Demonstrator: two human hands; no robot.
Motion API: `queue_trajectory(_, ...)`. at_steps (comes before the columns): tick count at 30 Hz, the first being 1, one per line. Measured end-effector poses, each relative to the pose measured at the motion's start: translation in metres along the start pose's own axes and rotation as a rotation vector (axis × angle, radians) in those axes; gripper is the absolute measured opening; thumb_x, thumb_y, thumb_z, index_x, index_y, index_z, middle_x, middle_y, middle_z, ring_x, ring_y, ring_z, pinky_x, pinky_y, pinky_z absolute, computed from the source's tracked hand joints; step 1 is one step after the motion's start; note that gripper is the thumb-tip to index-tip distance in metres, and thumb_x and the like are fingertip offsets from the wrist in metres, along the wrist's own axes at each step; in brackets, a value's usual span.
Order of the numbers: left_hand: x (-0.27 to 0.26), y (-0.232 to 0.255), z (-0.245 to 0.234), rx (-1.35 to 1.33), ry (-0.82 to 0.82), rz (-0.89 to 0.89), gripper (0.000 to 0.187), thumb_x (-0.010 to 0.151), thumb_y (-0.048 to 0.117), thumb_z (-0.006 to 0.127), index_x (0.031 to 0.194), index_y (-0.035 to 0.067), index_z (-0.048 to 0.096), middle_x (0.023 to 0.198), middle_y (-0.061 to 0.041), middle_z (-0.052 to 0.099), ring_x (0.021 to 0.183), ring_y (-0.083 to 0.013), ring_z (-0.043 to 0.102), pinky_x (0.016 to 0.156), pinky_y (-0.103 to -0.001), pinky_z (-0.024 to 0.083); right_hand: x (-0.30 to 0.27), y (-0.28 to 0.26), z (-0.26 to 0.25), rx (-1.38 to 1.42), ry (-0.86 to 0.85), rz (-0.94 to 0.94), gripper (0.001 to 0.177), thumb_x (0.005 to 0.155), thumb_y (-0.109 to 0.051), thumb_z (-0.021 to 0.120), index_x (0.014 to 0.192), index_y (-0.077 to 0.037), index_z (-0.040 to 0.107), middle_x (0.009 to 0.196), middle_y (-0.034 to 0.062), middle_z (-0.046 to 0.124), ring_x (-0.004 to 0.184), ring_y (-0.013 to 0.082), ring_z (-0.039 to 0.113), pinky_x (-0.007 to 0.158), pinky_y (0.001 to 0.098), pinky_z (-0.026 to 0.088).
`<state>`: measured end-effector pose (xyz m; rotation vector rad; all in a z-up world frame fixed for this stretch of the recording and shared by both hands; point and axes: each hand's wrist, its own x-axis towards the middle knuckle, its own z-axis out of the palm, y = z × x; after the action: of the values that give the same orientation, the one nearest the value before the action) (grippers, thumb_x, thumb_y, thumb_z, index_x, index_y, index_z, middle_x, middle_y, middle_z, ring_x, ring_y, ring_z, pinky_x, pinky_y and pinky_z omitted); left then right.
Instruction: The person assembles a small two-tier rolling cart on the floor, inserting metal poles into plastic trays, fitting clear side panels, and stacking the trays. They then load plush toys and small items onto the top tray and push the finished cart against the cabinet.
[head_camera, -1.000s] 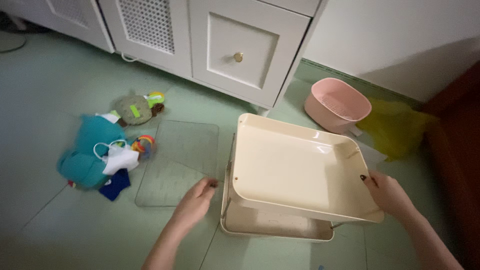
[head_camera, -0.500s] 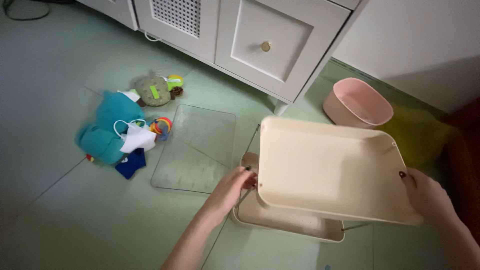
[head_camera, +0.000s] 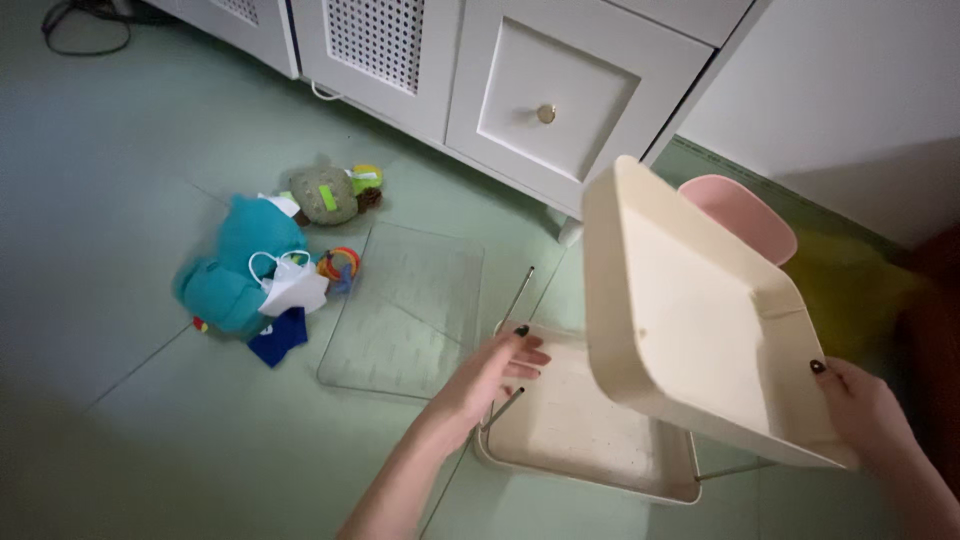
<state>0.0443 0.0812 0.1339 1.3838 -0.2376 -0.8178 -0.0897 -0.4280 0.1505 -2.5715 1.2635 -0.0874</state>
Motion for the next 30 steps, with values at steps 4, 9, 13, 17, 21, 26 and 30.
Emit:
queue_trajectory(4,0.006,-0.007,0.0,-0.031,-0.031,-0.071,0.059,0.099,0.052,0.03,0.133,0.014,0.06,0.124,-0.002,0.069,0.119,-0.0152,0.063,0.108,-0.039,0.043,0.006,-0.001,0.002,-0.078,0.023,-0.017,0.045,0.111,-0.034,0.049,0.141,-0.005,0.067,0.106,0.0227,0.075,0.086,0.0343,0.076,0.084,0.0463,0.058)
queue_trajectory(9,0.004,-0.019,0.004,-0.218,-0.043,-0.094,0.067,0.1,0.054,0.036,0.135,0.002,0.059,0.13,-0.009,0.065,0.125,-0.02,0.059,0.118,-0.043,0.034,0.004,0.007,0.009,-0.087,0.037,-0.173,0.043,0.107,-0.034,0.055,0.133,-0.005,0.071,0.11,0.0213,0.075,0.093,0.0333,0.072,0.086,0.0464,0.056)
queue_trajectory(13,-0.003,-0.02,0.007,-0.229,-0.018,-0.125,0.061,0.098,0.051,0.042,0.141,0.009,0.051,0.133,-0.009,0.06,0.128,-0.0205,0.058,0.121,-0.043,0.037,-0.001,0.004,0.011,-0.11,-0.035,-0.075,0.04,0.109,-0.034,0.053,0.129,-0.004,0.072,0.104,0.0231,0.077,0.089,0.0346,0.071,0.084,0.0484,0.058)
queue_trajectory(17,-0.003,-0.015,0.012,-0.193,-0.017,-0.223,0.065,0.098,0.053,0.042,0.145,0.009,0.044,0.132,-0.014,0.057,0.124,-0.023,0.061,0.115,-0.047,0.046,-0.003,-0.002,0.012,-0.112,-0.072,-0.007,0.04,0.11,-0.033,0.05,0.127,-0.004,0.071,0.104,0.0222,0.073,0.088,0.0356,0.072,0.082,0.0498,0.059)
queue_trajectory(21,-0.005,-0.014,0.015,-0.147,-0.086,-0.16,0.074,0.096,0.057,0.046,0.142,-0.002,0.054,0.129,-0.023,0.063,0.115,-0.0267,0.065,0.106,-0.048,0.052,-0.004,-0.003,0.008,-0.065,-0.027,-0.154,0.041,0.108,-0.034,0.055,0.127,-0.003,0.071,0.105,0.0238,0.078,0.093,0.0355,0.07,0.087,0.0481,0.057)
queue_trajectory(26,-0.003,0.0,0.023,-0.06,-0.117,-0.3,0.076,0.094,0.061,0.045,0.147,0.006,0.046,0.131,-0.017,0.059,0.116,-0.0267,0.064,0.104,-0.049,0.05,-0.006,-0.017,0.006,-0.109,0.014,-0.128,0.042,0.106,-0.038,0.052,0.135,-0.012,0.068,0.119,0.0213,0.074,0.107,0.0418,0.069,0.093,0.0501,0.054)
queue_trajectory(30,0.001,0.008,0.028,-0.015,-0.06,-0.413,0.074,0.095,0.06,0.043,0.152,0.014,0.037,0.13,-0.014,0.054,0.117,-0.0255,0.06,0.101,-0.052,0.051,-0.003,-0.03,0.008,-0.164,-0.005,-0.045,0.045,0.108,-0.04,0.044,0.14,-0.019,0.065,0.121,0.0191,0.074,0.11,0.0381,0.073,0.095,0.0511,0.055)
